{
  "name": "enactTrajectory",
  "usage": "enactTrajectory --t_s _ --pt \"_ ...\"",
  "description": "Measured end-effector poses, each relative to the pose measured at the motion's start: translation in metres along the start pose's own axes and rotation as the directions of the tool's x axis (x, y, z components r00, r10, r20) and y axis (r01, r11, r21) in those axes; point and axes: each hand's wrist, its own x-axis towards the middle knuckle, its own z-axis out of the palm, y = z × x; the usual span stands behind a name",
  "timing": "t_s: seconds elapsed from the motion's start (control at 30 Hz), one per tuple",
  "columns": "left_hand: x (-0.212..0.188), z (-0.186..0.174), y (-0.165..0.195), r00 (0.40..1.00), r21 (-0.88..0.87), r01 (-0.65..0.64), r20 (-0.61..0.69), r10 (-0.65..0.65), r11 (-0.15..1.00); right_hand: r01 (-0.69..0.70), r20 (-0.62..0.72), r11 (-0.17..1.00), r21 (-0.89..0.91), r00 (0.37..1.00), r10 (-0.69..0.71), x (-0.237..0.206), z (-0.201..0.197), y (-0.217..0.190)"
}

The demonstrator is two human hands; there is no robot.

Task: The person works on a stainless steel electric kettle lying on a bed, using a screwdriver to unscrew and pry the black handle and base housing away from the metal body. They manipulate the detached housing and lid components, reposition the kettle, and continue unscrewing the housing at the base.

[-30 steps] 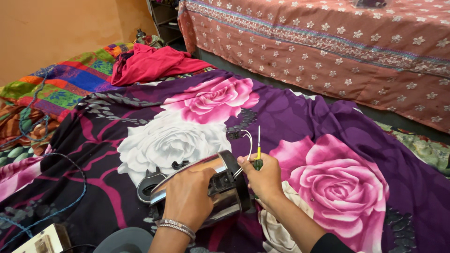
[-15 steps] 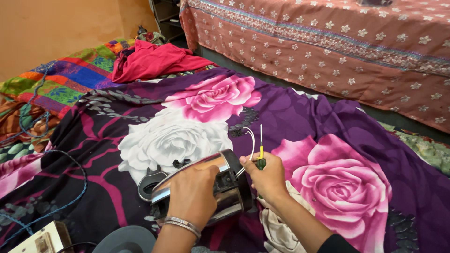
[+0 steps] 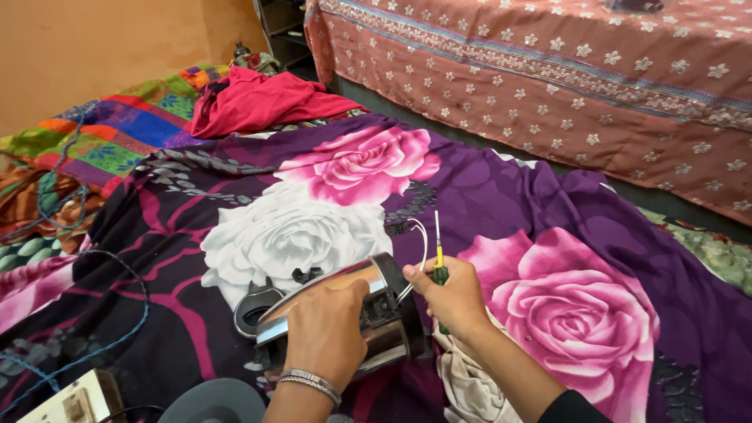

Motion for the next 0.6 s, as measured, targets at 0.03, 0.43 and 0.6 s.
enactTrajectory --t_s 0.03,0.43,0.6 --pt "0.001 -0.001 -0.001 1.000 -0.011 -0.020 -0.016 0.020 1.000 0.002 -0.007 1.000 -0.003 1.000 -0.002 0.001 0.001 0.000" --pt "0.001 0.006 -0.004 0.999 -0.001 -0.038 -0.023 0.038 0.999 -0.001 -0.009 0.990 -0.142 1.000 0.000 0.005 0.005 -0.007" --pt "0.004 0.002 -0.002 1.000 0.002 0.011 -0.008 -0.011 1.000 0.048 0.165 0.863 -0.503 0.985 0.041 0.030 -0.027 -0.061"
